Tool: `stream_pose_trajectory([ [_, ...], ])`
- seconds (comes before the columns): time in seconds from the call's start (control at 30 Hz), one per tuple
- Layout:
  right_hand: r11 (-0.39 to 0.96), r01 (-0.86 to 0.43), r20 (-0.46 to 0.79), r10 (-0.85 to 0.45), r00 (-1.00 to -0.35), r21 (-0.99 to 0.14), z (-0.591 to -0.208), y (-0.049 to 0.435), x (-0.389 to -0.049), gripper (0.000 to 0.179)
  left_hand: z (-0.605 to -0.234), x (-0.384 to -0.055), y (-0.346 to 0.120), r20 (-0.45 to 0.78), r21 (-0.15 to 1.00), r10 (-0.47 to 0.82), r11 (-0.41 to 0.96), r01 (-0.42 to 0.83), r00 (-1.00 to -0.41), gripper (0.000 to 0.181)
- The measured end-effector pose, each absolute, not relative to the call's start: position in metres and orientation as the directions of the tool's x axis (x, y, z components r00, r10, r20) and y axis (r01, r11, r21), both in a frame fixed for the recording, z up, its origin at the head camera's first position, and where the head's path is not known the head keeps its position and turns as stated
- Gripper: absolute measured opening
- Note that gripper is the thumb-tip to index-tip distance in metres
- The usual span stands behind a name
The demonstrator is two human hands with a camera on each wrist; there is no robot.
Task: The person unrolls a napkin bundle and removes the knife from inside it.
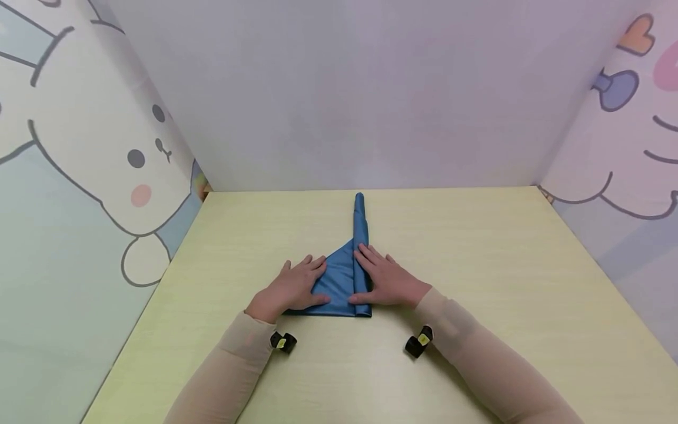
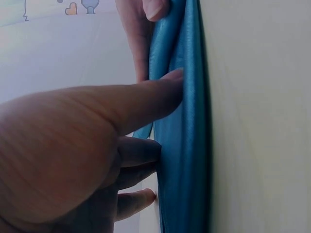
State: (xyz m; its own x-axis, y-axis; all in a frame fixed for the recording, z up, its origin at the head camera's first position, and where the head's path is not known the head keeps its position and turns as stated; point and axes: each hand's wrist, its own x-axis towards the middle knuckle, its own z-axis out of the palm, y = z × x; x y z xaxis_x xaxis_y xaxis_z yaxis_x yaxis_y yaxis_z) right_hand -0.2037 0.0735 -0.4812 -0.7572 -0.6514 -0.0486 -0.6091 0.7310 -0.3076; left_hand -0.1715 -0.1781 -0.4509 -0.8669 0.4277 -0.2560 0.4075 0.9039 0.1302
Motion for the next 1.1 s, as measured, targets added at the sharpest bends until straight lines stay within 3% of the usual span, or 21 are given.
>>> stream_pose_trajectory([
  [1.1,0.737,-0.588,-0.118,-0.651,-0.749,-0.333,-0.466,0.085,-0.204,0.111,-0.449,-0.171,-0.178,-0.255,0.133,0.431,0.903,0.410,-0.866,0.084],
])
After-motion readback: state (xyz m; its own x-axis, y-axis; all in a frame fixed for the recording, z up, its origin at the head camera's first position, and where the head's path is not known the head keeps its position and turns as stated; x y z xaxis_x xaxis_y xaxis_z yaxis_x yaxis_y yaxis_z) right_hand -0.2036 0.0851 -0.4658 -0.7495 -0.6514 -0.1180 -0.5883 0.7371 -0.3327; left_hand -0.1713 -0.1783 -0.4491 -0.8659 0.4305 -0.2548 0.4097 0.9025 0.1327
